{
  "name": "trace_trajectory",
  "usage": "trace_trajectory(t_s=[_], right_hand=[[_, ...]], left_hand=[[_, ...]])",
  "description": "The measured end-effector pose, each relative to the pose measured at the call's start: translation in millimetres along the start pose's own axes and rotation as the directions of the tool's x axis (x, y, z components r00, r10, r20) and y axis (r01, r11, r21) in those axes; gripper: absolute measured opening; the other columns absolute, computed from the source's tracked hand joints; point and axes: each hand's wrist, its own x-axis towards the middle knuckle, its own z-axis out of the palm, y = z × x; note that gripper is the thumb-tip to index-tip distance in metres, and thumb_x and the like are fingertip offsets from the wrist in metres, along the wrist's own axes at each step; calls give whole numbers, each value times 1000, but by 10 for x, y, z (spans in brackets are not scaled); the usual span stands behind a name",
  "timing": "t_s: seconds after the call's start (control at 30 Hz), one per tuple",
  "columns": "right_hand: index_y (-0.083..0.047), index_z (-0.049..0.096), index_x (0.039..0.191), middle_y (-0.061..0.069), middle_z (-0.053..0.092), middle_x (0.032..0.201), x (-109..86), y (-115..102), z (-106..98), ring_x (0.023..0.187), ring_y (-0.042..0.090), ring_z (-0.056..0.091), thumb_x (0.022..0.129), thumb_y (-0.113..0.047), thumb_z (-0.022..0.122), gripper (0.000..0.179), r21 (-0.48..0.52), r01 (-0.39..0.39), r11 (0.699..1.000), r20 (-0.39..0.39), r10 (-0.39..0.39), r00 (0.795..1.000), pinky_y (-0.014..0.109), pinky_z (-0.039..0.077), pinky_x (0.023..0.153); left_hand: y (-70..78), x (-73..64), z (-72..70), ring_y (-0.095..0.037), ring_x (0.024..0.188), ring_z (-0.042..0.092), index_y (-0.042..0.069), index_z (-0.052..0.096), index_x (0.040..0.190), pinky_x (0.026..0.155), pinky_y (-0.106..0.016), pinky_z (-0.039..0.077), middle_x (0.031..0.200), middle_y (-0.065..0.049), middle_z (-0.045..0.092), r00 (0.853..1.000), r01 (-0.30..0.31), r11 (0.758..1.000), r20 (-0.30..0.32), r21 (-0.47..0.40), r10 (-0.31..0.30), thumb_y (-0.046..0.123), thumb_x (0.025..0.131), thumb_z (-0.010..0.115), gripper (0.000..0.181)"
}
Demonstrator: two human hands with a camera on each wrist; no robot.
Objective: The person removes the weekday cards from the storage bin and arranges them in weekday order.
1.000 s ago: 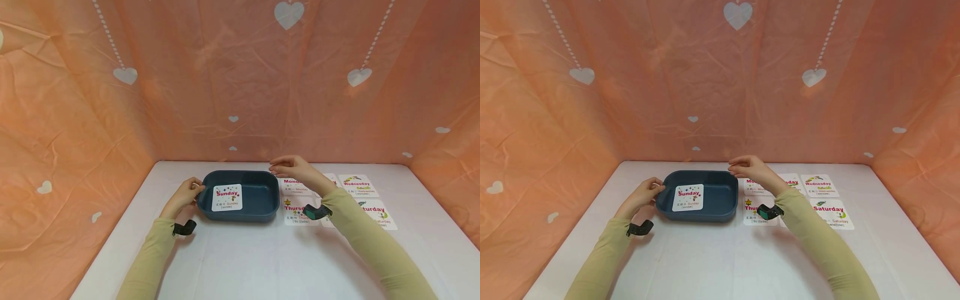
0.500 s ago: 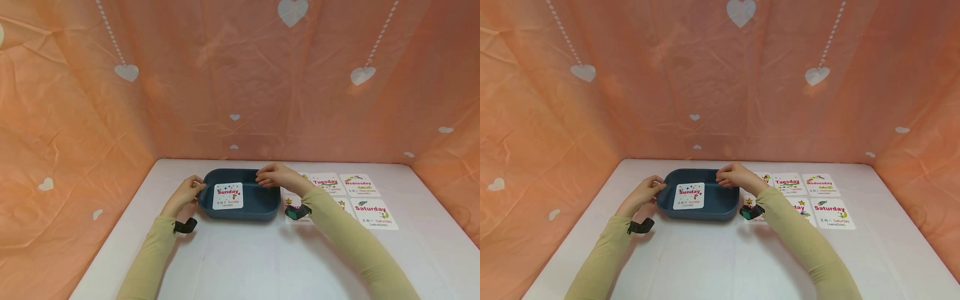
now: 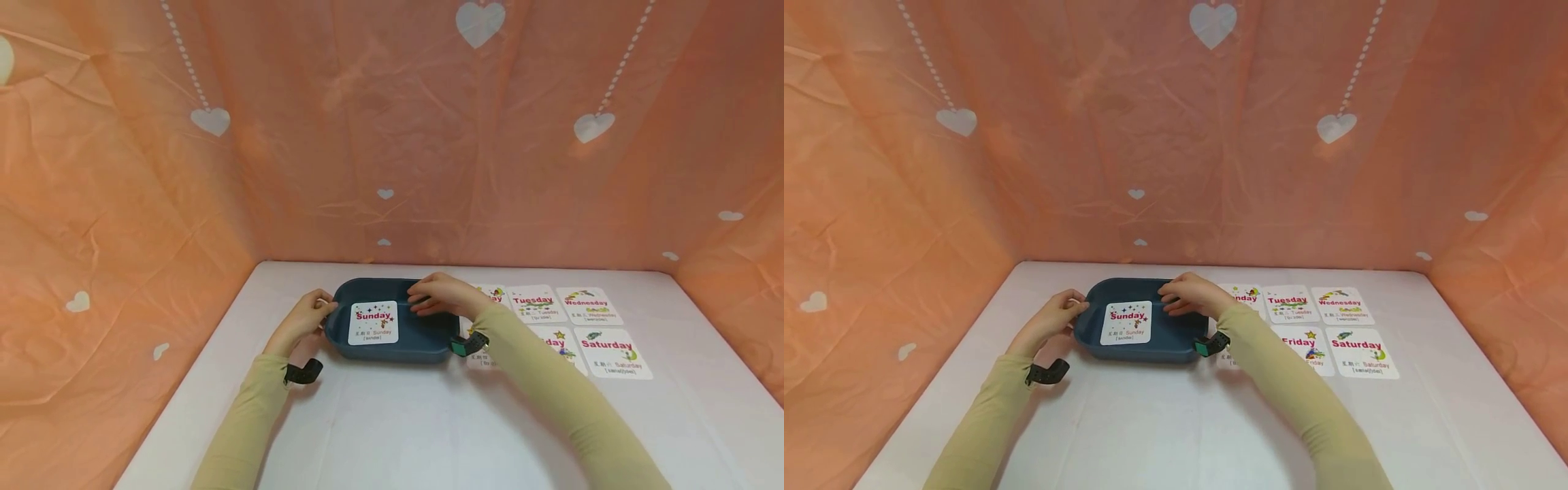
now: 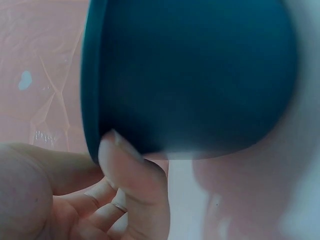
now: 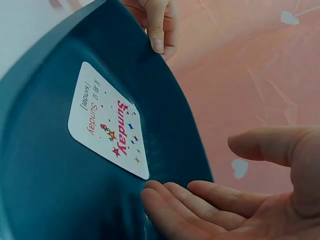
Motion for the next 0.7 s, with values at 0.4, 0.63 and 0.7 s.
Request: trace_trajectory(t_s=[0.4,0.63,0.7], right_hand=[[10,43,133,31,46,132,174,52,30,116,42,52,95,-15,56,47,79,-85,993,-4,85,996,45,47,91],[13,35,137,31,41,137,260,103,50,118,43,50,97,-18,51,52,155,-138,978,24,136,990,48,46,91],[13,32,138,32,39,138,271,109,73,119,43,49,98,-19,50,54,181,-155,971,41,150,988,49,45,92]], left_hand=[[-2,-4,10,-17,63,50,-4,48,112,51,-29,45,79,-15,53,1000,-28,999,3,-26,28,12,100,51,20],[6,-5,14,-17,62,50,-2,48,111,50,-28,45,79,-15,52,1000,-17,999,-2,-31,17,12,100,50,19],[6,-6,14,-17,62,50,-2,48,111,50,-29,45,79,-15,52,1000,-18,999,-1,-31,18,13,100,50,19]])
